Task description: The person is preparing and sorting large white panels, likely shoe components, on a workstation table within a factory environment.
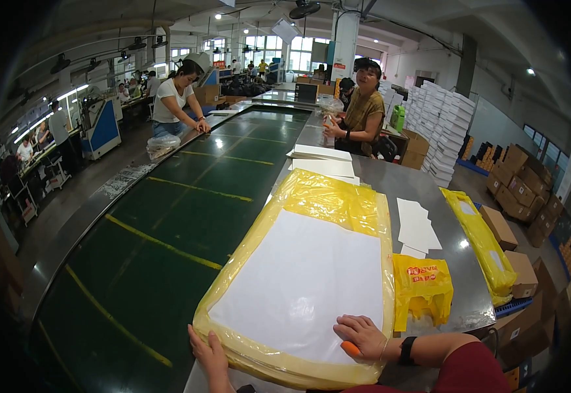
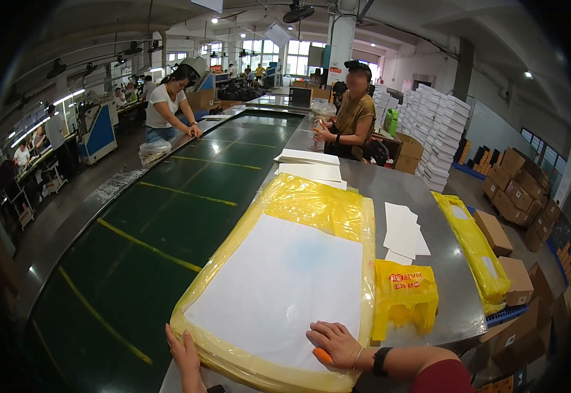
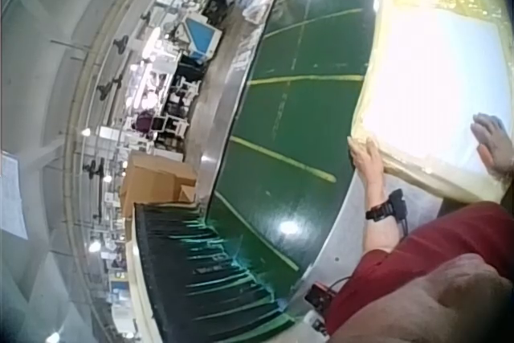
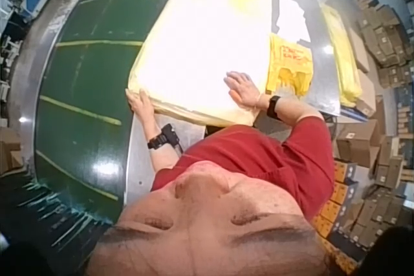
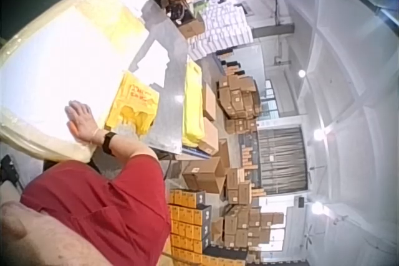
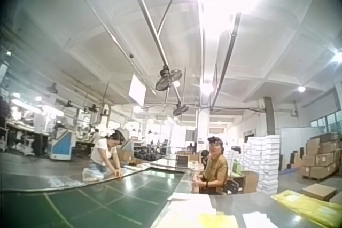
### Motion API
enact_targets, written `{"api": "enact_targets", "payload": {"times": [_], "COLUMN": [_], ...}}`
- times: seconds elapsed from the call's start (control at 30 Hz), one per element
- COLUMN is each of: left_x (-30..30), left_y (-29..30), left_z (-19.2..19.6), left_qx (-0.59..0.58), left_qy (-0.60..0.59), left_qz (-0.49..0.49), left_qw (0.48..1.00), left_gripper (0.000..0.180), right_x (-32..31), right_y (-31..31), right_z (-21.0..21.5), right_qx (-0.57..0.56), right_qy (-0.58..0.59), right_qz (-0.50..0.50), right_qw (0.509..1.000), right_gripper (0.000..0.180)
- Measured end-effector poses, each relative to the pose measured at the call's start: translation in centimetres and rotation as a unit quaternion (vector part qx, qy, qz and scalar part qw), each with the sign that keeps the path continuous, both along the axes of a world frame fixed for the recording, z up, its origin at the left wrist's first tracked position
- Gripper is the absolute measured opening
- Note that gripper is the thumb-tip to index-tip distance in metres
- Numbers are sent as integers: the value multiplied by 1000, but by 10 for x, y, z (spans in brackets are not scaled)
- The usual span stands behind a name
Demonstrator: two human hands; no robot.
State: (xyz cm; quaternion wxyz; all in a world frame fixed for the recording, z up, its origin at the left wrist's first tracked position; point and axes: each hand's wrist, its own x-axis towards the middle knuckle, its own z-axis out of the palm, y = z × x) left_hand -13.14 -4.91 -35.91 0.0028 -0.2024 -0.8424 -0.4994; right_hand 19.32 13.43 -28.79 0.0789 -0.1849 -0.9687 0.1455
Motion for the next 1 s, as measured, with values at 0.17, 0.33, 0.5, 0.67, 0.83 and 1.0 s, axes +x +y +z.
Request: {"api": "enact_targets", "payload": {"times": [0.17,0.33,0.5,0.67,0.83,1.0], "left_x": [0,-1,-1,-1,-1,0], "left_y": [0,0,0,0,0,0], "left_z": [-1,-2,-3,-3,-2,-2], "left_qx": [-1,1,-5,-4,-4,-5], "left_qy": [-2,2,3,3,1,-3], "left_qz": [0,1,4,1,-2,-1], "left_qw": [1000,1000,1000,1000,1000,1000], "left_gripper": [62,63,63,63,63,64], "right_x": [-1,0,0,0,0,0], "right_y": [1,1,2,2,2,2], "right_z": [0,-1,-3,-1,-3,-3], "right_qx": [-4,-3,0,-3,3,6], "right_qy": [-3,-3,-4,-9,-6,-7], "right_qz": [0,2,2,2,2,2], "right_qw": [1000,1000,1000,1000,1000,1000], "right_gripper": [49,49,49,49,49,49]}}
